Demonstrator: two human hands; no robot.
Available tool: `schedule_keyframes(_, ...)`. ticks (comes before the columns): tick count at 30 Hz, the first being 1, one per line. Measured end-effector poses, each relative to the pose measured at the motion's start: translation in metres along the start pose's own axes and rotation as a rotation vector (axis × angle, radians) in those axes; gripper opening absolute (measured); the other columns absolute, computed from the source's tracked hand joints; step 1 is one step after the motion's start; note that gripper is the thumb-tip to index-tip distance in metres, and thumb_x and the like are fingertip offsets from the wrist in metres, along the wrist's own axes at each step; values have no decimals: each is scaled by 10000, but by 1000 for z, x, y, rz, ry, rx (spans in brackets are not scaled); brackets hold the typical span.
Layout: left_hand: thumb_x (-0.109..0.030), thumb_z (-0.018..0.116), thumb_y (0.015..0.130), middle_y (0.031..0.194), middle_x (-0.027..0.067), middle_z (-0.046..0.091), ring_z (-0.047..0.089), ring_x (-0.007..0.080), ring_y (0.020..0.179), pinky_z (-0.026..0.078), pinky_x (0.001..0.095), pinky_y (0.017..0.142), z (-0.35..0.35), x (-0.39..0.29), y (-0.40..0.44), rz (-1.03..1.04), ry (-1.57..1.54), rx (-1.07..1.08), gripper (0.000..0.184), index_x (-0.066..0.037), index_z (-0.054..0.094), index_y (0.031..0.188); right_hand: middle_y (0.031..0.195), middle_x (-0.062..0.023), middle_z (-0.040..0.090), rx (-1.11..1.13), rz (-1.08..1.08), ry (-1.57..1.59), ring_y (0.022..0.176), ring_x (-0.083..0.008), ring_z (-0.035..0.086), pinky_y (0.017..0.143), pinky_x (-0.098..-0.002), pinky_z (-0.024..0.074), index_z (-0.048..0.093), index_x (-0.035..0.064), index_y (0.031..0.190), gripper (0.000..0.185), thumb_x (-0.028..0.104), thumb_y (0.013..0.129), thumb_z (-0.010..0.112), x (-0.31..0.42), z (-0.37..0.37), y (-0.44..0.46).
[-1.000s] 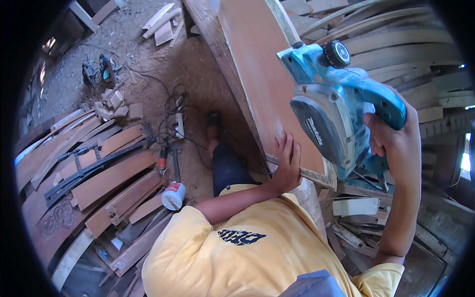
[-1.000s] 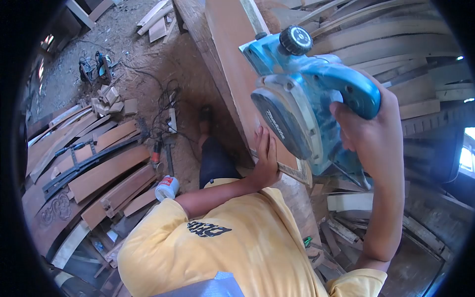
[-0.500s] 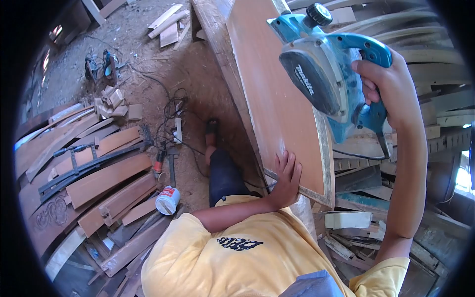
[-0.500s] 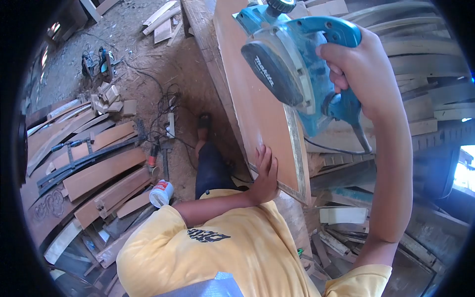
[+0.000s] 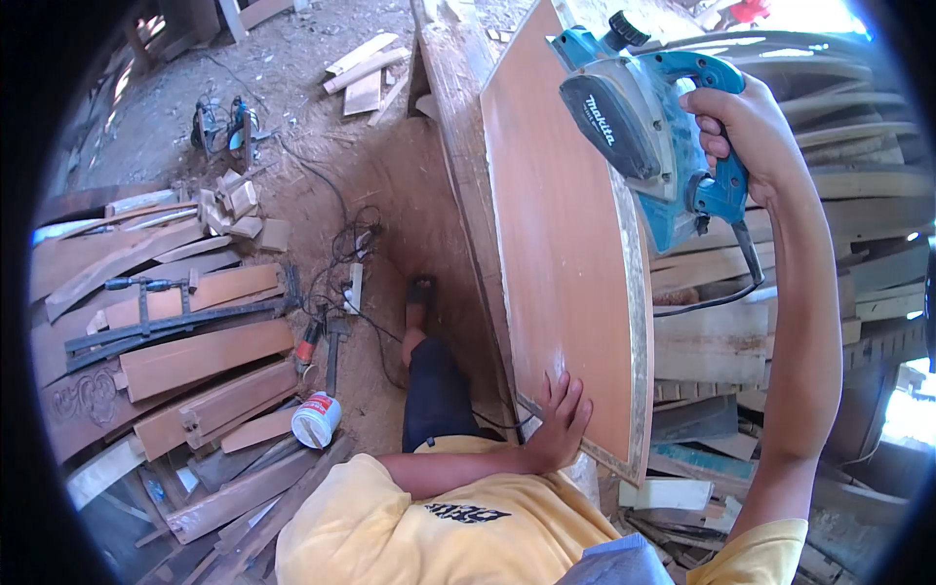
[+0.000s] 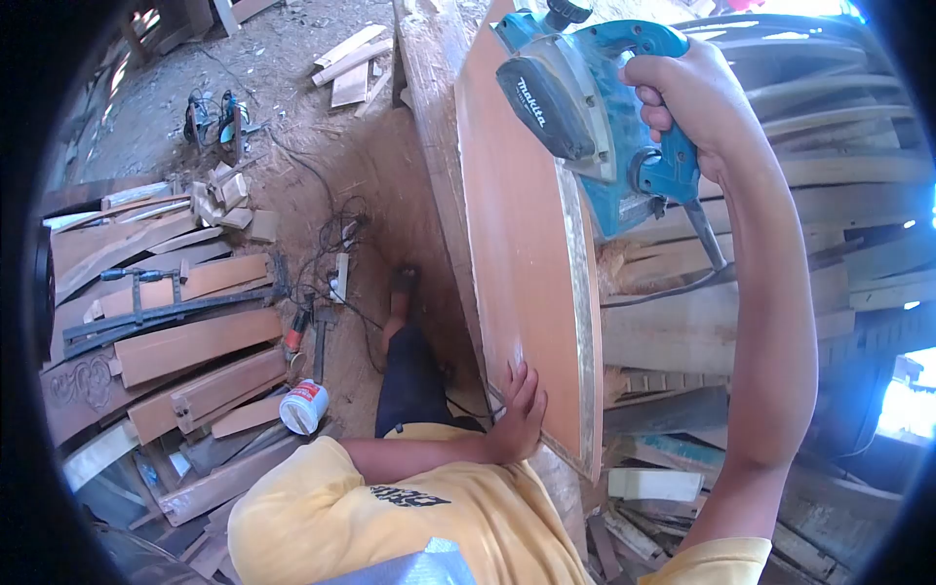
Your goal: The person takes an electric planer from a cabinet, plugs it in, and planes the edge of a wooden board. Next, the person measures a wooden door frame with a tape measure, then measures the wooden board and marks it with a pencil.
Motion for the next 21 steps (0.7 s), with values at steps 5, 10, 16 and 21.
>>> schedule_keyframes(5, -38, 613, 910, 1540, 368, 289, 263, 617, 1445, 162, 836, 1097, 3, 0, -3, 9, 25, 85, 572, 21, 402, 1438, 632, 41, 524, -8, -45, -53, 462, -29, 456, 441, -225, 412, 570, 73, 780, 142, 85, 881, 670, 16, 7, 35)
schedule_keyframes(10, -45, 639, 879, 1542, 365, 287, 250, 620, 1452, 174, 850, 1084, -8, -7, 3, 40, -24, 31, 564, 32, 432, 1397, 630, 56, 527, -17, -60, -63, 484, -22, 466, 455, -220, 420, 594, 83, 784, 137, 116, 890, 673, 22, 7, 83)
schedule_keyframes(16, -55, 652, 884, 1555, 356, 273, 250, 610, 1458, 172, 856, 1082, 4, -2, -6, 33, 33, 81, 484, 15, 471, 1327, 622, 72, 515, -31, -121, -206, 507, -13, 468, 501, -185, 411, 603, 122, 787, 185, 212, 917, 700, 25, 4, 158)
schedule_keyframes(21, -38, 663, 879, 1493, 364, 330, 311, 610, 1406, 171, 860, 1081, 0, -5, -7, 43, -39, 8, 453, -7, 467, 1287, 618, 32, 501, -37, 2, 1, 485, -82, 463, 431, -274, 402, 606, 62, 863, 41, 85, 897, 609, 37, 14, 203)
Point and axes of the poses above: each hand's wrist, its own y-axis towards the middle knuckle, its own z-axis out of the palm, x = y × z, the point moved 9 cm from there along y, towards the middle knuckle
